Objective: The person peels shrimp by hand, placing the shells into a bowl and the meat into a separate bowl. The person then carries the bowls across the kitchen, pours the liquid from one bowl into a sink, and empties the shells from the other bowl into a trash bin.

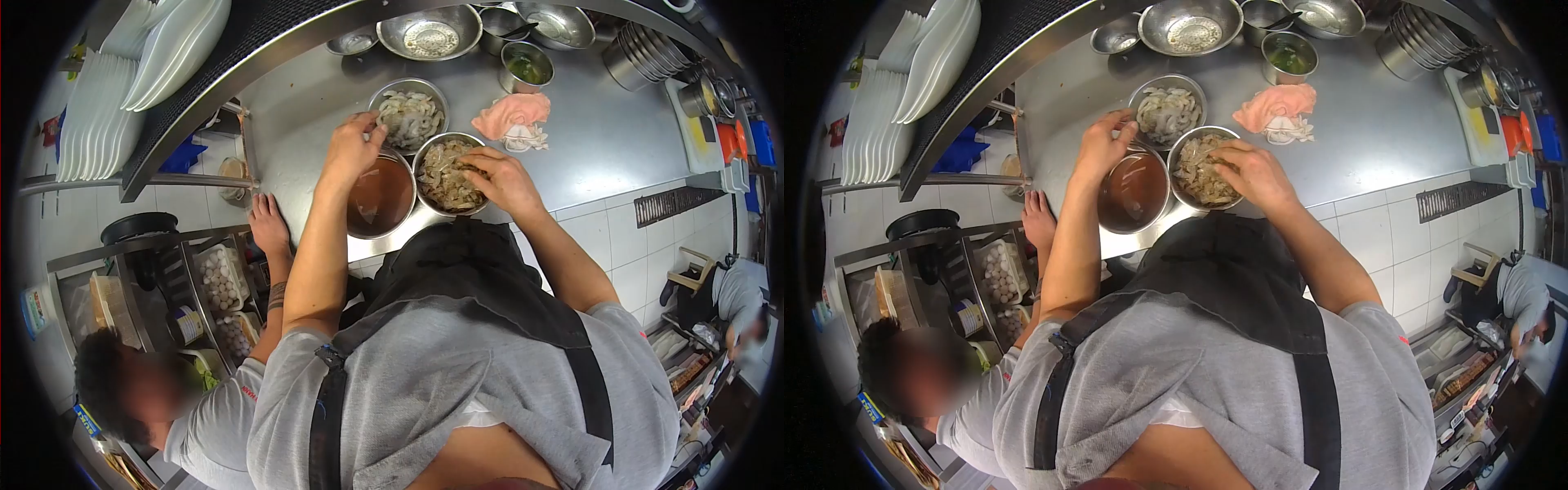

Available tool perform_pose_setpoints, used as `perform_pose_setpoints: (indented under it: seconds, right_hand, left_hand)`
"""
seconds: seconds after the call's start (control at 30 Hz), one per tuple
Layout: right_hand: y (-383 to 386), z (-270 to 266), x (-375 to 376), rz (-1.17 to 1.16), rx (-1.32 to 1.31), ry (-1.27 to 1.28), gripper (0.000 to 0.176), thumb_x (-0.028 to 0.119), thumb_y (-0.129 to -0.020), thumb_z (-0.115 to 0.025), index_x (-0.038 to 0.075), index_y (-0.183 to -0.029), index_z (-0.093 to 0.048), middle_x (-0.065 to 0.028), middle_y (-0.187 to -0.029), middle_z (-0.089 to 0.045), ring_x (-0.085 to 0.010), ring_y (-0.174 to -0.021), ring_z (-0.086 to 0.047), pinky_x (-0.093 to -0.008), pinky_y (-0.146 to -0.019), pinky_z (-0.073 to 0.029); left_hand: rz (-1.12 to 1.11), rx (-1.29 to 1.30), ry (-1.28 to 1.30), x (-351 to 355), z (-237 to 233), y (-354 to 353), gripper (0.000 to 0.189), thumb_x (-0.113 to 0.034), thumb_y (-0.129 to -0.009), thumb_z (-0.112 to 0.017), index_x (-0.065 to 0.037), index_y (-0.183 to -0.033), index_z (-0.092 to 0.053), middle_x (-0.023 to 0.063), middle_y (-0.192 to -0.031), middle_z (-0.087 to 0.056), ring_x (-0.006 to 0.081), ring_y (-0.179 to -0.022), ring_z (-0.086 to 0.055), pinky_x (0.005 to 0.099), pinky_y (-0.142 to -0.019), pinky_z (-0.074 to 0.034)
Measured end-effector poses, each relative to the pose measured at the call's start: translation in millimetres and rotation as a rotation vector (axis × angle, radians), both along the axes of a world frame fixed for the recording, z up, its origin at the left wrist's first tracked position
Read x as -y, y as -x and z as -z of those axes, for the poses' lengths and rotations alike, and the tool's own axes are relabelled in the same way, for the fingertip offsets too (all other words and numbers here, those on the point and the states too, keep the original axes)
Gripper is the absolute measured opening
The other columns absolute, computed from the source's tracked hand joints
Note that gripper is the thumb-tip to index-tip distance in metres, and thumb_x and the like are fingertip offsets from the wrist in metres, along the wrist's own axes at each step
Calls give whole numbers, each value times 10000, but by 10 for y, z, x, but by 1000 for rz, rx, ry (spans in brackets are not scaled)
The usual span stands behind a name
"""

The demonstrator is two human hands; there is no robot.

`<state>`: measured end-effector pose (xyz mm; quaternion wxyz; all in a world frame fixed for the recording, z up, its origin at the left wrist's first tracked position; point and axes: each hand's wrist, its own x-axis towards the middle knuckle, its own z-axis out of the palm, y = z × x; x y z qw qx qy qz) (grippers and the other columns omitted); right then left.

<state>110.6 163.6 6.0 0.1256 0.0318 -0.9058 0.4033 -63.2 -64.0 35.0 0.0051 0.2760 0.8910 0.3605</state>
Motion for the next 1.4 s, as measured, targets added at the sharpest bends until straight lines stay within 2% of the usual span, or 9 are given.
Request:
perform_pose_setpoints:
  seconds: [0.17, 0.27, 0.37, 0.63, 0.77, 0.97, 1.07, 1.17, 1.4]
  right_hand:
    - [-51, -34, -77, 59, 107, 142, 256, 122, -867, -666, 30, -1104, -686, -120, -1074, -669, -257, -759, -655, -334, -705, -534]
    - [-49, -47, -73, 84, 123, 141, 260, 104, -872, -660, 10, -1113, -679, -116, -1046, -671, -210, -669, -618, -310, -640, -508]
    - [-38, -80, -31, 82, 161, 141, 256, 138, -863, -659, 32, -1095, -688, -136, -1011, -672, -289, -707, -641, -360, -668, -516]
    - [-54, -59, -24, 73, 143, 152, 246, 145, -866, -663, 24, -1078, -690, -143, -954, -675, -291, -689, -638, -361, -646, -514]
    - [-67, -85, 11, 70, 169, 166, 239, 141, -867, -662, 25, -1074, -692, -150, -937, -675, -294, -682, -637, -364, -636, -509]
    - [-77, -52, 30, 41, 129, 165, 225, 140, -871, -659, 22, -1060, -694, -152, -926, -675, -302, -694, -641, -361, -631, -507]
    - [-76, -114, 31, 53, 157, 197, 222, 143, -873, -657, 20, -1054, -695, -153, -922, -674, -309, -701, -642, -365, -634, -505]
    - [-69, -114, 29, 50, 156, 178, 220, 140, -874, -654, 17, -1052, -694, -158, -927, -674, -315, -710, -644, -368, -636, -504]
    - [-24, -110, 87, 37, 149, 169, 224, 143, -872, -654, 9, -1046, -692, -169, -919, -680, -320, -714, -650, -373, -632, -504]
  left_hand:
    - [49, 169, 232, 441, -11, 55, 251, -178, -841, -644, -19, -1025, -710, 223, -996, -689, 354, -891, -684, 404, -815, -532]
    - [186, 371, 665, 557, 288, -7, 308, -149, -822, -594, -13, -1083, -686, 240, -1013, -680, 364, -963, -668, 409, -894, -516]
    - [237, 330, 880, 557, 741, -104, 359, -126, -831, -556, 8, -1151, -646, 250, -1111, -658, 359, -1046, -648, 409, -952, -499]
    - [192, 499, 944, 361, 736, -422, 430, -147, -798, -570, 20, -1190, -626, 257, -1213, -617, 362, -1132, -614, 430, -999, -475]
    - [407, 656, 1039, 279, 549, -501, 462, -85, -747, -492, 34, -1171, -629, 257, -1227, -607, 365, -1191, -567, 430, -1004, -449]
    - [570, 682, 564, 479, 615, -455, 409, -57, -749, -517, 8, -1130, -653, 248, -1191, -626, 327, -1085, -629, 386, -917, -493]
    - [446, 1047, 318, 483, 557, -399, 341, 0, -792, -580, -15, -1129, -634, 77, -1005, -654, 146, -892, -615, 276, -794, -504]
    - [413, 1156, 39, 575, 608, -366, 286, 33, -831, -564, -3, -1109, -617, 46, -940, -650, 140, -850, -613, 272, -741, -509]
    - [322, 1076, -68, 540, 428, -356, 320, 109, -847, -547, 3, -1144, -603, 44, -989, -641, 122, -886, -609, 258, -775, -514]
